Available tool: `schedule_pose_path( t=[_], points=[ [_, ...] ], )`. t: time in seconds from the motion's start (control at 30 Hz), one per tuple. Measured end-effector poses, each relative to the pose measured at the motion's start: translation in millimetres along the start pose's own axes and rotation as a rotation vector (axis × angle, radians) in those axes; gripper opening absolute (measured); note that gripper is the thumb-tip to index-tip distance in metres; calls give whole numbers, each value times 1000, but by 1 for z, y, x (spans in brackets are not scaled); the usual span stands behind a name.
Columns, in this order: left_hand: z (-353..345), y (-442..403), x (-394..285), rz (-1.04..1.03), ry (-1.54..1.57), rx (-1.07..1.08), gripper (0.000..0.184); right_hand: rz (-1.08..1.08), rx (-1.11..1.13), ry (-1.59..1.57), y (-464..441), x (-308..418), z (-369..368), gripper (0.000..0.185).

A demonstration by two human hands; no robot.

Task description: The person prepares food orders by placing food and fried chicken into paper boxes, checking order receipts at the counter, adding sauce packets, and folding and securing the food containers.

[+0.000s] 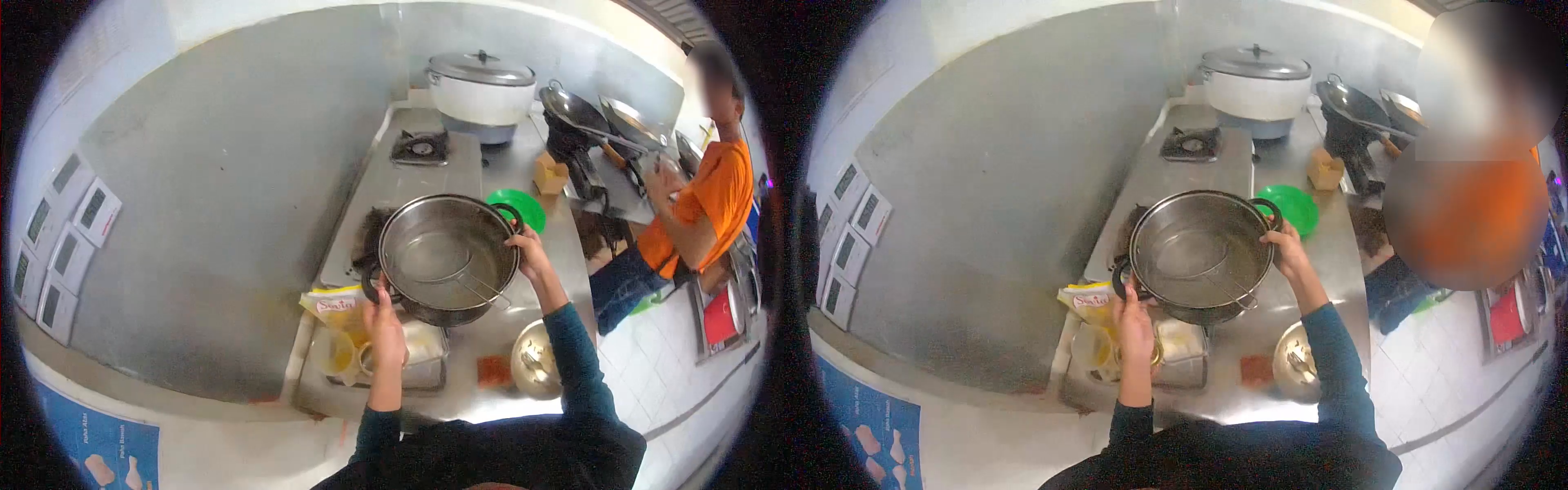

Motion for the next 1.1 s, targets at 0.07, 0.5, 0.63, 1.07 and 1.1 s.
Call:
schedule_pose_path(
  t=[0.07,0.5,0.63,1.07,1.1],
  points=[
    [8,-14,11,-29,-3,-10,44,-50,11,9,-33,-14,-10,41],
    [-7,-46,28,-275,-158,-170,37,-170,159,80,-147,-42,-86,45],
    [-15,-52,28,-325,-198,-139,44,-121,246,137,-151,-36,-100,46],
    [-5,-58,50,97,-150,-367,56,19,90,238,-160,-34,-101,45],
    [-8,-57,51,128,-153,-308,60,105,-7,337,-161,-29,-95,49]
  ],
)
Point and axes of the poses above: each hand's wrist, its own y-axis away from the middle knuckle, its own z-axis out of the back of the hand, x = y × z, the point moved 7 cm from there along -y, towards the middle knuckle, and after that the axes turned 11 degrees about -x, right-handed, at the moved point
